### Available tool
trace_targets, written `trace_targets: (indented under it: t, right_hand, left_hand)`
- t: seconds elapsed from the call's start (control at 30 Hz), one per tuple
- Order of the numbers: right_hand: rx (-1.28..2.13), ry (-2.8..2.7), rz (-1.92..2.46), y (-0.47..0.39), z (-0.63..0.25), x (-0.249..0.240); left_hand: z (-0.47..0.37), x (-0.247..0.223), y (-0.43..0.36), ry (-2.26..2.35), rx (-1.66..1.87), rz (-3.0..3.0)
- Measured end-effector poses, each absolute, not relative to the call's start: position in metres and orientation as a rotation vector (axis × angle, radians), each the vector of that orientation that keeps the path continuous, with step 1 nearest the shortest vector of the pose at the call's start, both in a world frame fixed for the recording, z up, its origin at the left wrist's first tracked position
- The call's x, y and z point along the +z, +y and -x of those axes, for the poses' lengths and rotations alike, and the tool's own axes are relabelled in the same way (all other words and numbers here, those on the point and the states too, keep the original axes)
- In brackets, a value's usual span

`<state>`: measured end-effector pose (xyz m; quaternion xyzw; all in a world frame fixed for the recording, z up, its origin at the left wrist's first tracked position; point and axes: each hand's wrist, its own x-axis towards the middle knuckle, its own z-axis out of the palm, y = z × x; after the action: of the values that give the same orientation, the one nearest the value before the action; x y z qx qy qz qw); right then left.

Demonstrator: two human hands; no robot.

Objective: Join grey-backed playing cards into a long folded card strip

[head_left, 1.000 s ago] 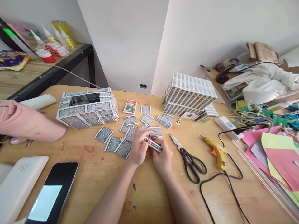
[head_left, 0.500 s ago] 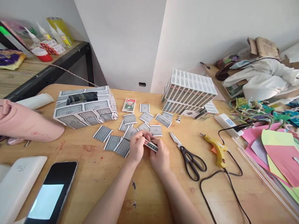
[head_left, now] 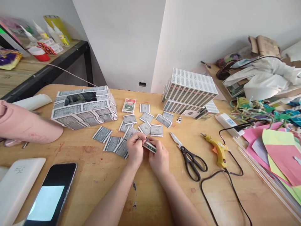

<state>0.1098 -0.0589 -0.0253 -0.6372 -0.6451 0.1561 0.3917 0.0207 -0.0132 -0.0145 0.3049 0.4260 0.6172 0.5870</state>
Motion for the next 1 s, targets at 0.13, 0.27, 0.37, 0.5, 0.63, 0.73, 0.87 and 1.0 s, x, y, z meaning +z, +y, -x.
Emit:
trace_targets:
  t: [0.13,0.27,0.37,0.5,0.63,0.73,0.87,1.0]
  right_hand:
    - [0.427,-1.619,1.599,-0.058,-0.110,-0.026]
    - [0.442,-1.598,1.590,-0.057,-0.111,-0.026]
    - [0.444,-1.599,1.601,-0.057,-0.110,-0.025]
    - [0.441,-1.598,1.616,-0.057,-0.110,-0.025]
    - [0.420,-1.603,1.617,-0.057,-0.110,-0.025]
    - [0.402,-1.614,1.609,-0.058,-0.109,-0.026]
    - [0.376,-1.620,1.600,-0.059,-0.108,-0.028]
    - [0.368,-1.616,1.602,-0.059,-0.107,-0.028]
  left_hand:
    - [-0.016,-0.009,-0.011,0.847,1.400,-0.498]
    - [-0.015,-0.003,-0.009,0.793,1.372,-0.440]
    - [-0.017,-0.002,-0.010,0.835,1.357,-0.509]
    - [-0.018,-0.002,-0.011,0.841,1.350,-0.568]
    - [-0.017,-0.002,-0.011,0.835,1.350,-0.605]
    - [-0.016,-0.003,-0.011,0.858,1.346,-0.624]
    - [-0.016,-0.005,-0.011,0.927,1.357,-0.672]
    - [-0.017,-0.008,-0.012,0.956,1.376,-0.710]
